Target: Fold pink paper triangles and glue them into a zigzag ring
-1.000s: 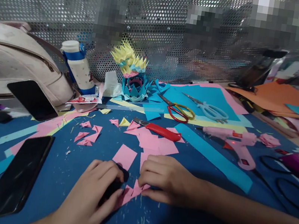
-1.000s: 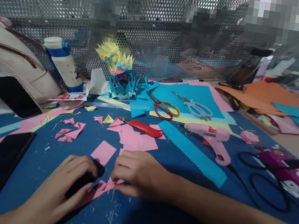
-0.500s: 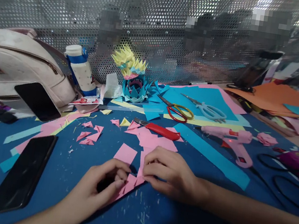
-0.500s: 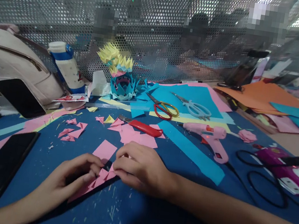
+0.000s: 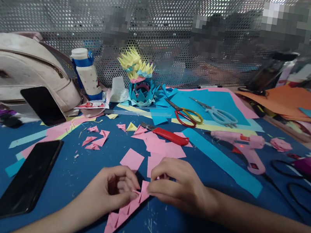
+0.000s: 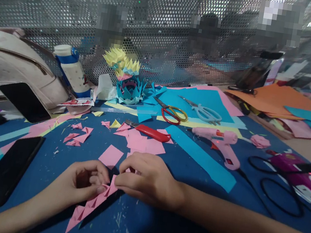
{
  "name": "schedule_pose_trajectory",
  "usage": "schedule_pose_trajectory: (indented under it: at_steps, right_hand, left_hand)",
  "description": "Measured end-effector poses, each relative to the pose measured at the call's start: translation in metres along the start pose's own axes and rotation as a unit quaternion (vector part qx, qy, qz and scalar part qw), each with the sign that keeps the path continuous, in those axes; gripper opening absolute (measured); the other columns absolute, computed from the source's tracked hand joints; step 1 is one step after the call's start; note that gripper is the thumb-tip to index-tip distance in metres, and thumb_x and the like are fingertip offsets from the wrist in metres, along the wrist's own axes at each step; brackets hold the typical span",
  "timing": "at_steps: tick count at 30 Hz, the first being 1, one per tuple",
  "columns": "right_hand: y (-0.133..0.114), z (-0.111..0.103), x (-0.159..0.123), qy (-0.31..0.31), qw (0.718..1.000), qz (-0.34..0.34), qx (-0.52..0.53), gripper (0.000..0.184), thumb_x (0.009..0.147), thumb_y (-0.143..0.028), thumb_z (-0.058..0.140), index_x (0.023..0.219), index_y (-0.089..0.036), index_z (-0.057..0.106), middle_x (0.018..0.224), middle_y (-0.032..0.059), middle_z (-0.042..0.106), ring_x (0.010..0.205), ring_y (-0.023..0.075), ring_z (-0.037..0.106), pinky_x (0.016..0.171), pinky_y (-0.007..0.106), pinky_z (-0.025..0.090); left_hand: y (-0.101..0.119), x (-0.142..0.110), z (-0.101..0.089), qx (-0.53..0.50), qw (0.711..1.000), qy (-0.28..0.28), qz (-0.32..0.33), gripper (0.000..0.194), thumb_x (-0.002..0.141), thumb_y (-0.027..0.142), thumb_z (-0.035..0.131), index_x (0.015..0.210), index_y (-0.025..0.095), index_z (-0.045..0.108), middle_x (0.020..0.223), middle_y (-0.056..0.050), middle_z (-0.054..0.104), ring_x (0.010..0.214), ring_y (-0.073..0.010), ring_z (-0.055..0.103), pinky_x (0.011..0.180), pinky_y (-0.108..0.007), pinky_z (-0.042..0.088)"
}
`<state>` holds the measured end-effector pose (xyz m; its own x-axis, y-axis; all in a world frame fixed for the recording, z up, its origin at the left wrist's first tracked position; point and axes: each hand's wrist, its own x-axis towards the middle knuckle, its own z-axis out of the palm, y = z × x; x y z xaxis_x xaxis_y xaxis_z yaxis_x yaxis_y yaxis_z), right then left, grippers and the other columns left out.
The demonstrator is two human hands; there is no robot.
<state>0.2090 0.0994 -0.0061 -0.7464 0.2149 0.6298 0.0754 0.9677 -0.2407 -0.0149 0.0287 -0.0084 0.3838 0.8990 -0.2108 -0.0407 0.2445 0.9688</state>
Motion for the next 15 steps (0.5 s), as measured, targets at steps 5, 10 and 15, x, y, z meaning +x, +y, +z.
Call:
schedule_pose_trajectory:
  at_steps: [5, 10, 15]
  right_hand:
    - [-0.002, -0.001, 0.001, 0.026, 0.999, -0.044, -0.011, 0.017, 0.102, -0.027, 0.048, 0.096, -0.019, 0.062, 0.081, 0.0011, 0.063, 0.068, 0.0122, 0.053, 0.061, 0.027, 0.036]
    - [-0.005, -0.008, 0.004, 0.006, 0.996, -0.088, -0.028, 0.015, 0.1, -0.023, 0.051, 0.095, -0.017, 0.064, 0.078, 0.001, 0.061, 0.066, 0.0131, 0.053, 0.059, 0.029, 0.035]
    - [-0.005, -0.009, 0.005, 0.005, 0.995, -0.098, -0.033, 0.021, 0.102, -0.024, 0.048, 0.095, -0.016, 0.067, 0.078, 0.0018, 0.063, 0.066, 0.0141, 0.051, 0.059, 0.03, 0.036]
  left_hand:
    - [0.001, -0.002, 0.004, 0.009, 1.0, -0.018, -0.003, 0.025, 0.076, 0.029, 0.079, 0.085, 0.013, 0.062, 0.07, 0.003, 0.055, 0.062, -0.008, 0.046, 0.06, -0.02, 0.036]
    - [0.002, -0.005, 0.004, 0.064, 0.998, -0.03, -0.009, 0.019, 0.076, 0.026, 0.077, 0.077, 0.013, 0.064, 0.065, 0.002, 0.057, 0.057, -0.0078, 0.045, 0.056, -0.02, 0.035]
    - [0.011, -0.004, -0.003, 0.083, 0.996, 0.002, 0.012, 0.013, 0.079, 0.023, 0.071, 0.076, 0.014, 0.062, 0.062, 0.003, 0.058, 0.052, -0.0074, 0.047, 0.052, -0.019, 0.038]
